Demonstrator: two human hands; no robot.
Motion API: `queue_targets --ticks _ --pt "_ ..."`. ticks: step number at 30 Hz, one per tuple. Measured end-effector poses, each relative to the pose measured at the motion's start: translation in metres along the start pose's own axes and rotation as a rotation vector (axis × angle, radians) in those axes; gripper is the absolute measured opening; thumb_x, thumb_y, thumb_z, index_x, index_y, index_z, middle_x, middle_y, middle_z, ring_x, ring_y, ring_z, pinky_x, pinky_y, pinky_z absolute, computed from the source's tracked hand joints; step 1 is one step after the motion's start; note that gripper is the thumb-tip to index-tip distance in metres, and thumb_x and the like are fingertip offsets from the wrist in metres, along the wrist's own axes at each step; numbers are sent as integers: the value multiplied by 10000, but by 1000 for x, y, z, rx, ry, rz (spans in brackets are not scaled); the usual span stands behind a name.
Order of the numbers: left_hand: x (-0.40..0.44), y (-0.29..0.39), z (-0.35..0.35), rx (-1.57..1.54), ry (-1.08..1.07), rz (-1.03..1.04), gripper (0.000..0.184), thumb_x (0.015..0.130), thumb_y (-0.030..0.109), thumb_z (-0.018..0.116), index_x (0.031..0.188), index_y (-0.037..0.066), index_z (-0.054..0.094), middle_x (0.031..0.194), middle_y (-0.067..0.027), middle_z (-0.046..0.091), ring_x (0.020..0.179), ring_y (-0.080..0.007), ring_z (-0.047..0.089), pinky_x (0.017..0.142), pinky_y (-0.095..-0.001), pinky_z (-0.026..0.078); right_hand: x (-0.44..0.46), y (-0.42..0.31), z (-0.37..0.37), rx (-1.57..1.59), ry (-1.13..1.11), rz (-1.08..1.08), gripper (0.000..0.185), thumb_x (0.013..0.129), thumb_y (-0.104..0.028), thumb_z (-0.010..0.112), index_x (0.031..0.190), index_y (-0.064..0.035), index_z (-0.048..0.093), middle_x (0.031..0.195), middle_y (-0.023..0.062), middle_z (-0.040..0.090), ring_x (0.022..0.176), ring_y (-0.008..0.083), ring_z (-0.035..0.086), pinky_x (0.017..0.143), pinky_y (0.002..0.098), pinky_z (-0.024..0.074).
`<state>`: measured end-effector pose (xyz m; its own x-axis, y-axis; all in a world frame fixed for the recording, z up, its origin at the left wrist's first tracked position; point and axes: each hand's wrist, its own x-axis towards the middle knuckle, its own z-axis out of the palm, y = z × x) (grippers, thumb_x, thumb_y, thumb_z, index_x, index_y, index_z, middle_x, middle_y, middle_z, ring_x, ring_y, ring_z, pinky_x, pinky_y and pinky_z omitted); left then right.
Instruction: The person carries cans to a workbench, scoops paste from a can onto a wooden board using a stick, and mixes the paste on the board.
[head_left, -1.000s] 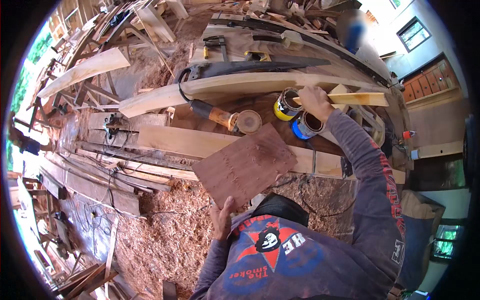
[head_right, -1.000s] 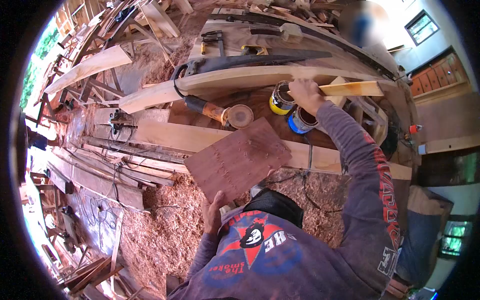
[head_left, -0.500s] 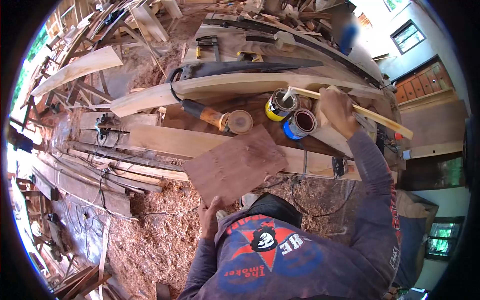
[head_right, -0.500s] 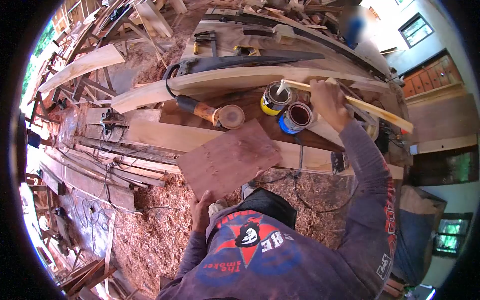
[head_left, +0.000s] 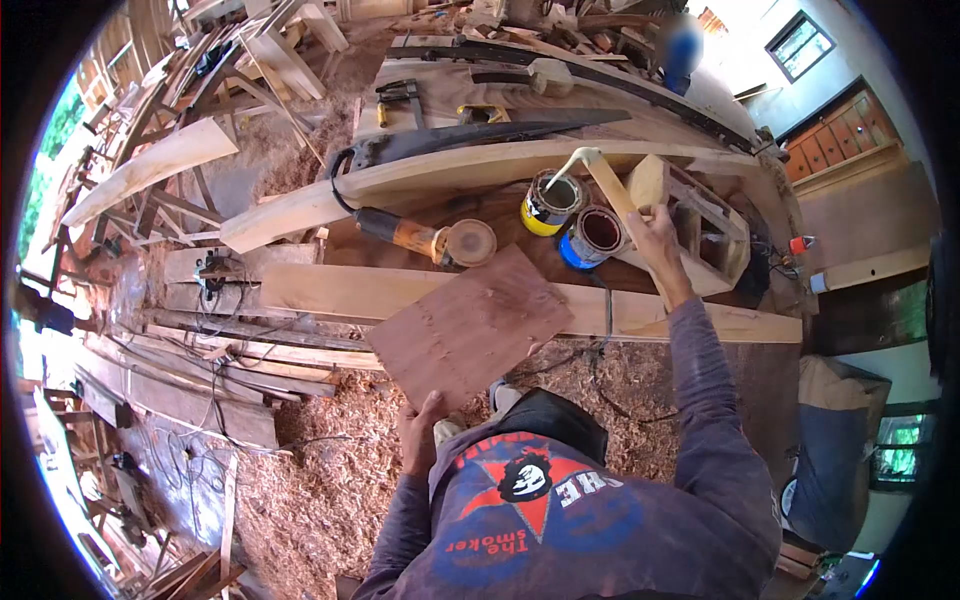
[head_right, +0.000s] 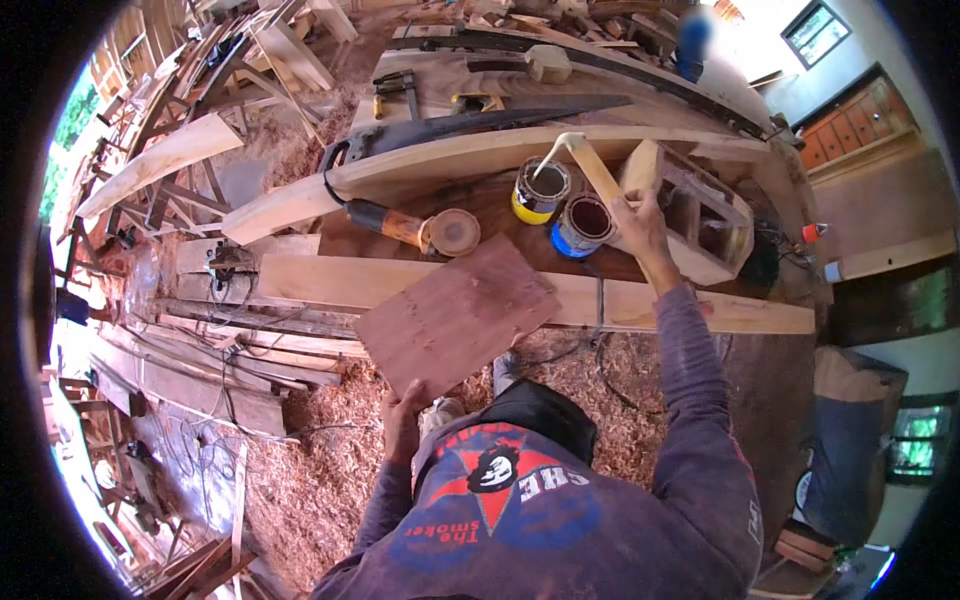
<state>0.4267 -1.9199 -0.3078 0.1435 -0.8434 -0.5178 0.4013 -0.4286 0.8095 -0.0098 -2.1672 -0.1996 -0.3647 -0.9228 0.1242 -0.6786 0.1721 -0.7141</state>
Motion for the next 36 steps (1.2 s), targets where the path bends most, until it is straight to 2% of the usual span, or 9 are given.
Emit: queue_targets --ticks 2,5,10,12,14,19,22,29,36 --pt "1 0 -1 0 -12 16 305 947 289 707 1017 -6 737 902 -12 711 770 -87 618 721 -265 499 -18 -24 5 213 -111 219 670 791 -368 802 1206 91 546 1019 196 675 837 290 682 821 400 541" --pt "6 -9 -11 36 -42 21 303 944 292 710 984 -6 742 882 -11 710 758 -85 614 718 -264 497 -10 30 19 139 -122 47 767 725 -386 856 1217 106 535 1080 186 657 819 276 664 818 385 541" --pt "5 -11 -12 43 -42 18 302 941 281 716 977 -17 745 878 -16 712 774 -91 625 727 -266 503 -17 7 7 95 -275 198 541 874 -396 746 1123 69 625 896 143 693 797 283 669 813 385 535" --pt "5 -9 -13 27 -39 10 311 940 281 717 989 -24 745 886 -22 717 783 -95 631 734 -268 507 -11 16 5 -172 -291 10 446 949 -374 680 1072 54 660 831 136 700 770 276 667 780 379 537" --pt "4 -6 -16 90 -105 -36 346 965 260 673 1154 -29 692 1071 -39 713 939 -119 659 856 -285 526 -6 23 7 -154 -281 -25 448 960 -368 676 1108 54 645 884 148 708 760 273 662 763 379 534" --pt "7 -11 -17 40 -80 -39 348 953 259 686 1172 -11 693 1066 -35 714 915 -115 651 842 -283 518 -4 23 22 213 -107 -74 458 959 -341 702 1189 38 589 926 123 688 699 207 624 621 334 507" --pt "11 -14 -21 46 -73 -39 362 945 269 696 1175 -11 693 1066 -38 714 912 -116 650 838 -284 518 -14 -2 8 468 -391 298 511 883 -330 793 1184 3 550 801 34 571 636 79 546 447 207 384" --pt "13 -8 -18 -27 -37 -36 306 942 239 711 1109 -18 710 976 -53 725 840 -119 653 785 -287 522 -17 8 12 432 -602 300 335 977 -370 685 1060 -50 628 794 25 620 619 97 602 513 245 490" --pt "26 -12 -26 -61 -33 39 343 924 167 721 1191 -40 661 1051 -95 723 897 -150 677 812 -311 548 -20 14 20 543 -526 360 273 1001 -371 638 1061 -110 584 791 0 592 590 76 535 448 226 407"
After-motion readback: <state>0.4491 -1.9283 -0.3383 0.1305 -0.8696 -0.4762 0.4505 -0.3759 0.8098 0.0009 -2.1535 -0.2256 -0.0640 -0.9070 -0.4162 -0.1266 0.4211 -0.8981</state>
